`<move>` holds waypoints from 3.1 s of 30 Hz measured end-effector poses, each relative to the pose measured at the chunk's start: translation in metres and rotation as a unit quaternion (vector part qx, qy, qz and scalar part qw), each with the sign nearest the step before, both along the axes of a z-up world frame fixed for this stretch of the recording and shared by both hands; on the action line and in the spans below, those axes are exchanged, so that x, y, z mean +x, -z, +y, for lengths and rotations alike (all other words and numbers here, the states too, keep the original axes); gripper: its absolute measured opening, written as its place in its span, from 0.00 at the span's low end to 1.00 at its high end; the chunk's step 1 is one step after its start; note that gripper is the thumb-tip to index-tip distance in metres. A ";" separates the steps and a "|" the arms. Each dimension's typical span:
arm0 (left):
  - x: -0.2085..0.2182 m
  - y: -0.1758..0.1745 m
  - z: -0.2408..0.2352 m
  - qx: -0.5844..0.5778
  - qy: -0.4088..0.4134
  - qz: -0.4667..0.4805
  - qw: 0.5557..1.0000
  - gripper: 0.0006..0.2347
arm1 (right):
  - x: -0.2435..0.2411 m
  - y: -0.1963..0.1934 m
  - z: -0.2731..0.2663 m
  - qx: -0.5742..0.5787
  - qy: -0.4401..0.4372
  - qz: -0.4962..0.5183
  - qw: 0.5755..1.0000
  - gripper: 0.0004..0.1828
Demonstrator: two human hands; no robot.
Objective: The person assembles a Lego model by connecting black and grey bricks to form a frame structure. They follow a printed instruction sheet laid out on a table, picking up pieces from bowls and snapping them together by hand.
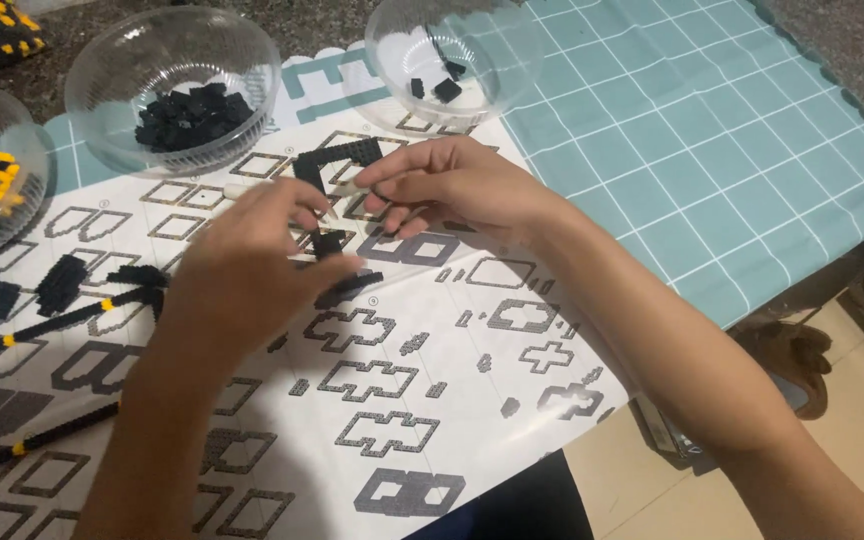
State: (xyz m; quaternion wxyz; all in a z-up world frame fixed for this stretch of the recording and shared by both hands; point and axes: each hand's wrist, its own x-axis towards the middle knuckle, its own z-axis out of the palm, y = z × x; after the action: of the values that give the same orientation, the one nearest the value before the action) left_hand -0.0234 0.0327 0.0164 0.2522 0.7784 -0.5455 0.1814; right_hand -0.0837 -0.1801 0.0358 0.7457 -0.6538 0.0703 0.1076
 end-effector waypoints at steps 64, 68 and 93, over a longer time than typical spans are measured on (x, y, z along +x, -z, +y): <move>-0.005 -0.034 -0.008 0.171 -0.129 0.436 0.874 0.22 | -0.007 0.007 0.019 -0.377 -0.076 -0.127 0.915 0.03; -0.009 -0.047 -0.012 0.201 -0.178 0.473 0.839 0.22 | -0.009 0.007 0.018 -0.400 -0.091 -0.220 0.885 0.02; -0.010 -0.047 -0.011 0.205 -0.186 0.467 0.840 0.21 | -0.004 0.012 0.013 -0.333 -0.084 -0.156 0.926 0.06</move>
State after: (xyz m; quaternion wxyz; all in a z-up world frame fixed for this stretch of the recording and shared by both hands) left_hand -0.0334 0.0217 0.0635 0.2728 0.8916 -0.2333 -0.2760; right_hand -0.0874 -0.1671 0.0234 0.4752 -0.8763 -0.0700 0.0365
